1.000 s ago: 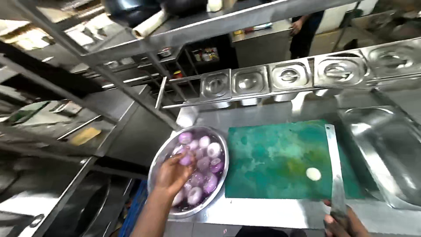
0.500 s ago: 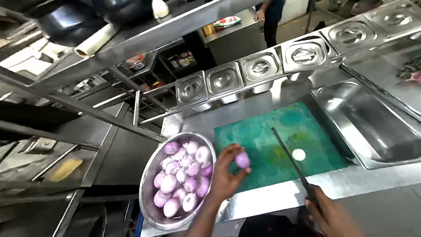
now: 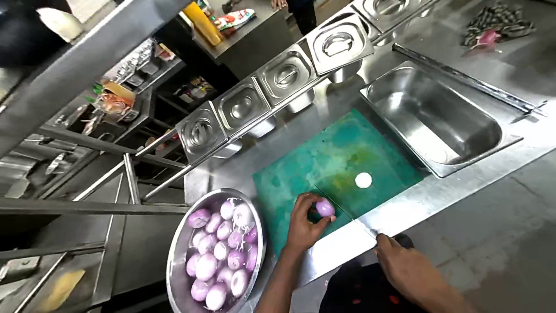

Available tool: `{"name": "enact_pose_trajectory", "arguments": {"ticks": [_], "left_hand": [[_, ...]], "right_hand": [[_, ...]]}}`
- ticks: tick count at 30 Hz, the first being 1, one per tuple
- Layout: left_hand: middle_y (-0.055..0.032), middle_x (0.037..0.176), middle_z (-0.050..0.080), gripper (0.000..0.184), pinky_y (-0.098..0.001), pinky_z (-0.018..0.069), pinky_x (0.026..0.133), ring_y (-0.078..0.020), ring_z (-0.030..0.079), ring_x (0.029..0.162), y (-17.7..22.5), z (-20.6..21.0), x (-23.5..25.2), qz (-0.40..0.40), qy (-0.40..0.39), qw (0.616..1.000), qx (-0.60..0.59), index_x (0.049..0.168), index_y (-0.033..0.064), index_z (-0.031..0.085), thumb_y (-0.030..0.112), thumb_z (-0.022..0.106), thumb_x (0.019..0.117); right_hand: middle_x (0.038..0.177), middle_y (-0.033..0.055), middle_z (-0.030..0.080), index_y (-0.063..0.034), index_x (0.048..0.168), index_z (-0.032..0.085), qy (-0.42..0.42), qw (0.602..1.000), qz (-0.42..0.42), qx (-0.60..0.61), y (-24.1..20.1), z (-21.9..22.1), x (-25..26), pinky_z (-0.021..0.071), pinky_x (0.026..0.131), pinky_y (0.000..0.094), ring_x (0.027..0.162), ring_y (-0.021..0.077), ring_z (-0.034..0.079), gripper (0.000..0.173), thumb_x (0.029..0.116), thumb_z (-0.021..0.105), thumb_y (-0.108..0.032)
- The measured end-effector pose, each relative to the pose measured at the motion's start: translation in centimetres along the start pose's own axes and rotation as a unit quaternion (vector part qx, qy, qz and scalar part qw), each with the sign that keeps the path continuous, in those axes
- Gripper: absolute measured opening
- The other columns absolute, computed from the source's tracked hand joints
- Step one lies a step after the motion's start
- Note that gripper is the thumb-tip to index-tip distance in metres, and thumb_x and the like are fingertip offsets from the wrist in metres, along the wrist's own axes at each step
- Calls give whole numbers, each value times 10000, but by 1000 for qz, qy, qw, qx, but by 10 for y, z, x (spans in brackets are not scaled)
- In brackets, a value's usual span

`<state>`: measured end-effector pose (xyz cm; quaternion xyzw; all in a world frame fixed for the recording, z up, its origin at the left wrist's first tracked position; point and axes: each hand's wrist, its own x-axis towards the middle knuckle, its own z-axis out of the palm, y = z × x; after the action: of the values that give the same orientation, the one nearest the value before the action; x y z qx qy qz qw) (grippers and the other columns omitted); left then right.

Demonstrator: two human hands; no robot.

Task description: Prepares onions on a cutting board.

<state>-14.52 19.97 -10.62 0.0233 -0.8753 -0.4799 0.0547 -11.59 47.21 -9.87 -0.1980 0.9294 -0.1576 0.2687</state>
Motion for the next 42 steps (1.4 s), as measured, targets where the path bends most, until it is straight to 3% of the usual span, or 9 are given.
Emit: {"name": "enact_pose_trajectory", "arguments": {"ticks": [3, 11, 23, 29, 33, 35, 38, 39, 42], "left_hand": [[-59, 1248, 609, 474, -344, 646, 833, -172, 665, 1086, 1, 0, 4, 6, -8, 1000, 3, 1150, 129, 695, 258, 906, 745], [-51, 1229, 608, 473, -357, 650, 833, -172, 671, 1069, 1, 0, 6, 15, -11, 1000, 5, 1142, 141, 691, 272, 910, 745], [-51, 1242, 608, 457, -343, 642, 849, -163, 663, 1088, -1, 4, 1, 8, 8, 1000, 14, 1126, 141, 708, 287, 905, 740], [-71, 1237, 614, 483, -354, 652, 823, -184, 674, 1071, -2, 6, -3, -14, 43, 999, -16, 1140, 114, 701, 298, 908, 745], [-62, 1268, 607, 510, -346, 604, 896, -169, 630, 1147, -4, 9, -6, -20, 54, 998, 18, 1118, 126, 668, 384, 894, 741], [-46, 1103, 650, 512, -340, 580, 879, -157, 642, 1049, -7, 13, -3, -12, 97, 995, 2, 1011, 115, 619, 368, 930, 691], [-17, 843, 613, 470, -242, 548, 661, -100, 613, 742, -10, 27, 5, -3, 200, 977, -76, 916, 84, 579, 221, 941, 650], [-24, 845, 613, 440, -229, 545, 635, -96, 609, 718, -11, 31, 7, -5, 231, 968, -102, 924, 73, 599, 182, 934, 660], [-41, 978, 632, 259, -226, 553, 721, -117, 622, 872, -17, 36, 9, 15, 279, 953, -118, 860, 75, 685, 165, 887, 724]], "right_hand": [[900, 154, 696, -73, 1137, 590, 89, 995, -33, -27, -1, 3, -5, 562, 493, 488, 600, 343, 694, 265, 1049, 476, -295], [898, 154, 696, -78, 1125, 591, 96, 993, -48, -40, -1, 1, -11, 556, 474, 475, 580, 334, 690, 245, 1049, 478, -281], [1133, 234, 664, -15, 1342, 474, -77, 997, -18, 5, -33, -28, 35, 580, 815, 537, 998, 420, 706, 334, 1081, 387, -205], [993, 276, 699, 7, 1257, 574, -29, 999, -1, 15, 20, 8, -31, 574, 612, 613, 759, 481, 713, 326, 1055, 479, -231], [898, 241, 702, 0, 1191, 588, -21, 998, -30, 52, 45, 8, -42, 573, 604, 603, 727, 455, 715, 348, 1063, 497, -311], [839, 202, 677, -28, 1248, 554, -104, 972, -6, 213, 61, 3, -29, 567, 634, 569, 715, 396, 693, 372, 1057, 504, -344], [702, 65, 589, -118, 1190, 531, -159, 827, 27, 539, 81, 5, -20, 530, 439, 391, 481, 210, 574, 274, 1031, 550, -341], [708, 60, 590, -124, 1192, 529, -159, 819, 24, 551, 81, 3, -19, 532, 433, 389, 474, 205, 571, 275, 1030, 549, -345], [786, 126, 657, -69, 1267, 553, -162, 920, -38, 354, 77, -5, -17, 581, 563, 488, 580, 275, 656, 378, 1053, 522, -379]]}}
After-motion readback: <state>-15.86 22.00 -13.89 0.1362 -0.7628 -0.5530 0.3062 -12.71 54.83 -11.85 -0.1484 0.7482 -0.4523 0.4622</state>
